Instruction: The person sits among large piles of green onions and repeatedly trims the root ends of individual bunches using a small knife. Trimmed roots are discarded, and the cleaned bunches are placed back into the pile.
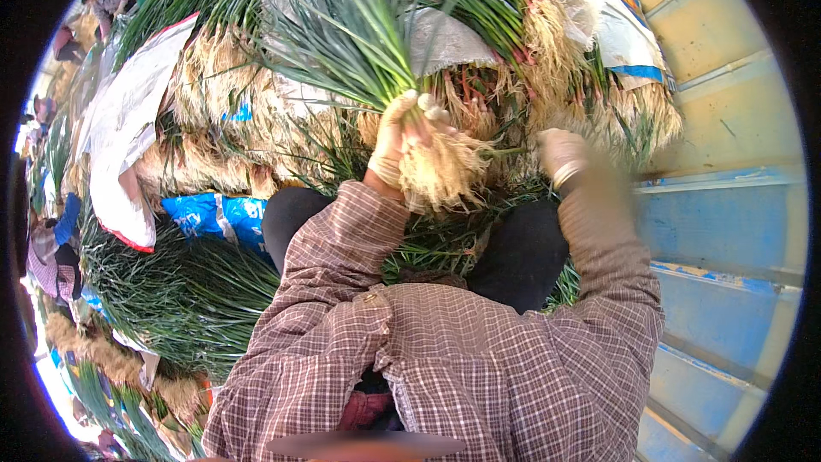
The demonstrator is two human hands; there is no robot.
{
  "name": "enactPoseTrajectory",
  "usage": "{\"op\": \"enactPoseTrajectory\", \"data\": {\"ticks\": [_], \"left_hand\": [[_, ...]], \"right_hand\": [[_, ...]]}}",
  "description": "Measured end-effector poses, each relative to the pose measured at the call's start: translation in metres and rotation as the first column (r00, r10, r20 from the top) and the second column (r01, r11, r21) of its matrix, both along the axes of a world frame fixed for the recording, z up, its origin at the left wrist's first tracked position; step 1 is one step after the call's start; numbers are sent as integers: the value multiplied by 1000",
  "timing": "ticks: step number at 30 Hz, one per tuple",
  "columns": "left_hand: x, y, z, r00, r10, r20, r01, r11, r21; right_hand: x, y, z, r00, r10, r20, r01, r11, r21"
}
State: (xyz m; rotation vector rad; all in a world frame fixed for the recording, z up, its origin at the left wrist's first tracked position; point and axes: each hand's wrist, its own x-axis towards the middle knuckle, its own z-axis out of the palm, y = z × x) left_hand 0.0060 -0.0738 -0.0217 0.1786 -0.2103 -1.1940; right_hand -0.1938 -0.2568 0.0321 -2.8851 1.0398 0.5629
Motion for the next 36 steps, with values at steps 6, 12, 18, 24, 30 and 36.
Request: {"op": "enactPoseTrajectory", "data": {"ticks": [6, 12, 18, 24, 30, 36], "left_hand": [[-21, -7, -10, 980, -152, 124, 145, 987, 67], [-37, -6, -7, 985, -84, 151, 64, 990, 129], [-23, -3, 5, 993, 58, 103, -85, 956, 281], [-12, -9, -8, 999, -5, 37, 2, 997, 71], [-16, -15, -20, 1000, -27, -7, 27, 998, 62], [-9, -13, -26, 998, -63, 13, 63, 997, -35]], "right_hand": [[49, 12, 8, 709, -491, 506, -216, 532, 819], [105, 43, 2, 519, -753, 405, -247, 321, 914], [46, 40, 16, 334, -817, 470, -725, 96, 682], [22, 4, 23, 931, 159, 327, -245, 939, 241], [104, -45, 1, 792, 85, 605, 4, 989, -146], [93, -53, 24, 640, -96, 762, -8, 991, 131]]}}
